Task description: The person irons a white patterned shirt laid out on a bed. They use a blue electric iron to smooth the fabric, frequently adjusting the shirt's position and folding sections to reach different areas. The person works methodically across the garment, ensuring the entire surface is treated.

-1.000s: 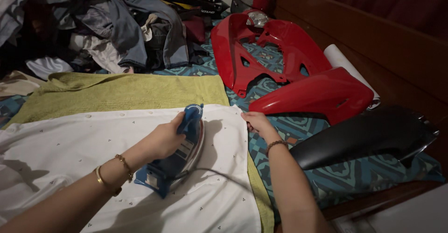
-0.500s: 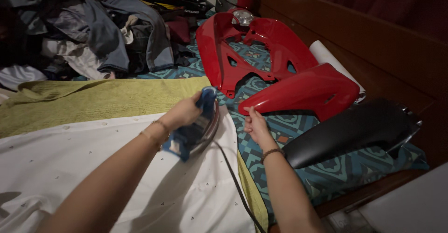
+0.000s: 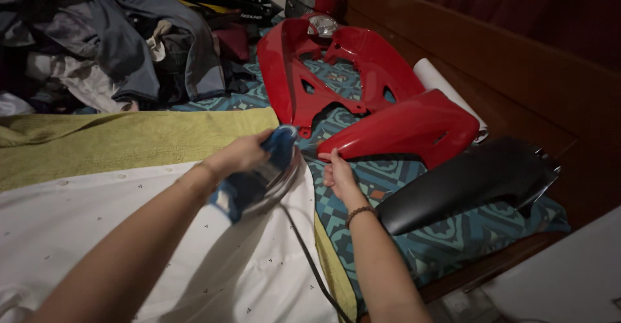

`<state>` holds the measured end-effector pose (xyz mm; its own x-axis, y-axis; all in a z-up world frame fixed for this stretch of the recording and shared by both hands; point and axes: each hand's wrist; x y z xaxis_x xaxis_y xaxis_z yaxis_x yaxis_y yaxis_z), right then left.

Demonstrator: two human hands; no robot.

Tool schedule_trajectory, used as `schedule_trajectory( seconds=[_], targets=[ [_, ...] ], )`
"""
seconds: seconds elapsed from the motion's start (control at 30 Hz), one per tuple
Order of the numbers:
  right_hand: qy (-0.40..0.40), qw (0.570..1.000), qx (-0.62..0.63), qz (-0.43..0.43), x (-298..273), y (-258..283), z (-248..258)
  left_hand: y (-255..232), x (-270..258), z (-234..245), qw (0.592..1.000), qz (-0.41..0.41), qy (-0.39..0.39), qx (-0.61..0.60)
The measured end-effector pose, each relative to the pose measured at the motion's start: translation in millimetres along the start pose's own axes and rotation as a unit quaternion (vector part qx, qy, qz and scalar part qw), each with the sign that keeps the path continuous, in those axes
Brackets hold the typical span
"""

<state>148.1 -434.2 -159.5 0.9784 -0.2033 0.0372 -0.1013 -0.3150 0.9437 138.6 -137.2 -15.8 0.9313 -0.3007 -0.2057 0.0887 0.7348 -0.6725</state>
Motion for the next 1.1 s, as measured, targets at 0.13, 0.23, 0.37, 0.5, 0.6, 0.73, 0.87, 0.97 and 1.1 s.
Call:
schedule_trajectory(
  seconds=[0.13,0.23,0.37,0.5,0.6,0.73,0.87,0.97,1.1],
  targets=[
    [-0.027,0.999,0.024,0.013,1.4,-2.7,3.4,-6.9,53.8,-18.9,0.986,-0.133,-0.083,0.051],
    [-0.073,0.995,0.035,0.053,-0.3,-3.5,6.4,-4.2,65.3,-25.4,0.990,-0.110,-0.079,0.046],
    [-0.120,0.981,0.082,0.130,-2.9,-3.7,3.8,0.7,18.7,-10.5,0.996,-0.064,-0.047,0.046],
    [-0.153,0.967,0.107,0.173,-13.4,6.4,6.0,14.2,-49.1,5.1,0.999,0.032,0.023,0.020],
    [-0.154,0.965,0.113,0.181,-16.9,11.7,4.8,34.4,-79.3,12.8,1.000,0.010,0.022,0.018],
    [-0.145,0.973,0.081,0.160,-13.1,8.0,4.8,55.5,-105.3,31.7,0.991,-0.124,0.042,-0.020],
    [-0.068,0.987,-0.043,0.136,-3.5,-5.3,3.2,30.2,-112.9,25.4,0.996,0.059,0.051,-0.034],
    [0.008,0.986,-0.158,0.058,-14.1,7.4,1.1,19.0,-115.2,17.5,0.998,0.009,0.035,-0.041],
    [0.144,0.785,-0.593,-0.110,-76.9,51.4,-14.3,11.5,-114.0,8.6,0.998,-0.044,-0.038,0.031]
  ],
)
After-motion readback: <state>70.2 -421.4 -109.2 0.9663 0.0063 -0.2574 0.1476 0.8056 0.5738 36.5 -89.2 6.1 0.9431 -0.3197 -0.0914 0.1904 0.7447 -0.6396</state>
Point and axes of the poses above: each hand's wrist, its own x-axis towards the middle knuckle, its own z-axis out of the back of the hand, y = z × x, and after that the axes turned 12 degrees about z, right-handed
